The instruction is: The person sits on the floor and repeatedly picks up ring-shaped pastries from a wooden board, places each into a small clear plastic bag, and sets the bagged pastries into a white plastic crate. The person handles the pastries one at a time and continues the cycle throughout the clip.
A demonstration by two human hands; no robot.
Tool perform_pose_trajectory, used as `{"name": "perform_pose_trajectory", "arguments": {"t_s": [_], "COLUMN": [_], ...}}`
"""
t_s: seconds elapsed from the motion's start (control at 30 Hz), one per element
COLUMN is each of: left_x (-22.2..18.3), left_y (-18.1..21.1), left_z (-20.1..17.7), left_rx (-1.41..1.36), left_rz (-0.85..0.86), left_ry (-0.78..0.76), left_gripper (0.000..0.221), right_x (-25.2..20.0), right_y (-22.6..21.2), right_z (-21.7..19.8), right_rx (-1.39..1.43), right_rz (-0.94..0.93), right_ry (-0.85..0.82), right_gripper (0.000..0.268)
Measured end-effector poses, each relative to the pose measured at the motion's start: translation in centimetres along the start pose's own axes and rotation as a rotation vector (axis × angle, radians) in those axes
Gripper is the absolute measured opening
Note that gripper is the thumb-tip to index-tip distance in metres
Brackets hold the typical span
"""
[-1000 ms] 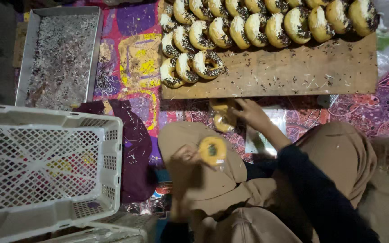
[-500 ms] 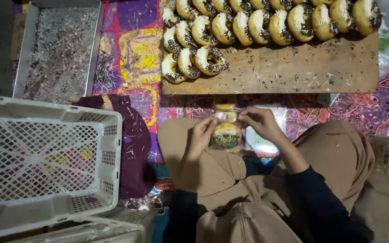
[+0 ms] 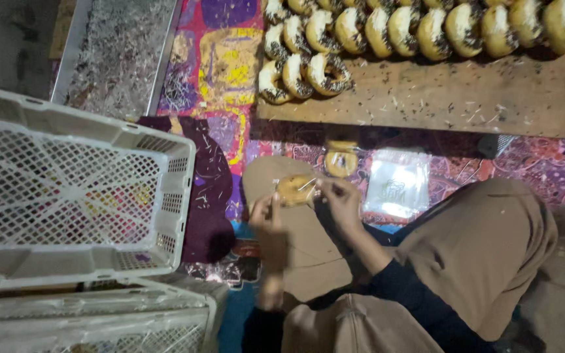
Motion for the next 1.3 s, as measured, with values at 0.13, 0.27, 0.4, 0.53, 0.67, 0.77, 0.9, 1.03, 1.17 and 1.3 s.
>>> {"name": "perform_pose_trajectory", "arguments": {"t_s": [0.13, 0.27, 0.4, 0.53, 0.67, 0.77, 0.9, 1.03, 1.17, 1.3], "left_x": [-5.7, -7.2, -6.5, -5.9, -6.7, -6.8, -6.5, -4.4, -3.2, -1.9], "left_y": [-8.3, -9.3, -8.4, -9.4, -10.1, -10.3, -8.9, -4.7, -4.0, 1.3], "left_z": [-0.9, -1.1, -1.5, -1.2, -1.6, -1.3, -1.5, -2.3, 1.9, 5.1], "left_rx": [-0.048, -0.068, 0.056, 0.119, 0.028, -0.101, -0.145, 0.027, -0.489, -0.223], "left_rz": [-0.271, -0.149, -0.075, -0.151, -0.164, -0.230, -0.210, 0.041, -0.237, 0.273], "left_ry": [0.029, 0.036, 0.038, -0.062, -0.024, 0.004, 0.002, -0.038, -0.418, -0.487], "left_gripper": [0.021, 0.021, 0.019, 0.016, 0.016, 0.017, 0.019, 0.031, 0.035, 0.033], "right_x": [-3.5, -3.9, -3.1, -3.3, -5.4, -5.8, -5.3, -5.2, -4.4, -1.0], "right_y": [5.6, 8.2, 7.5, 8.7, 7.6, 5.7, 6.4, 7.9, 10.2, 9.6], "right_z": [1.3, 1.2, 0.5, 0.4, 0.5, 1.5, 1.9, 2.5, 1.7, -3.9], "right_rx": [0.175, 0.151, 0.084, 0.189, 0.177, 0.043, 0.057, 0.233, 0.184, 0.099], "right_rz": [0.091, 0.087, -0.078, 0.086, 0.032, -0.060, 0.047, 0.148, 0.274, 0.051], "right_ry": [-0.100, -0.112, -0.038, -0.040, -0.095, -0.169, -0.208, -0.293, -0.286, -0.027], "right_gripper": [0.016, 0.012, 0.016, 0.017, 0.015, 0.037, 0.046, 0.042, 0.028, 0.024]}}
Point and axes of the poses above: each hand's wrist, its own x-axis towards the middle knuckle, its own z-axis out of the palm, y = z × x, the point moved 9 cm from there along x, towards the middle knuckle, and after that the axes turned 9 degrees about z, right-handed, at the moved point
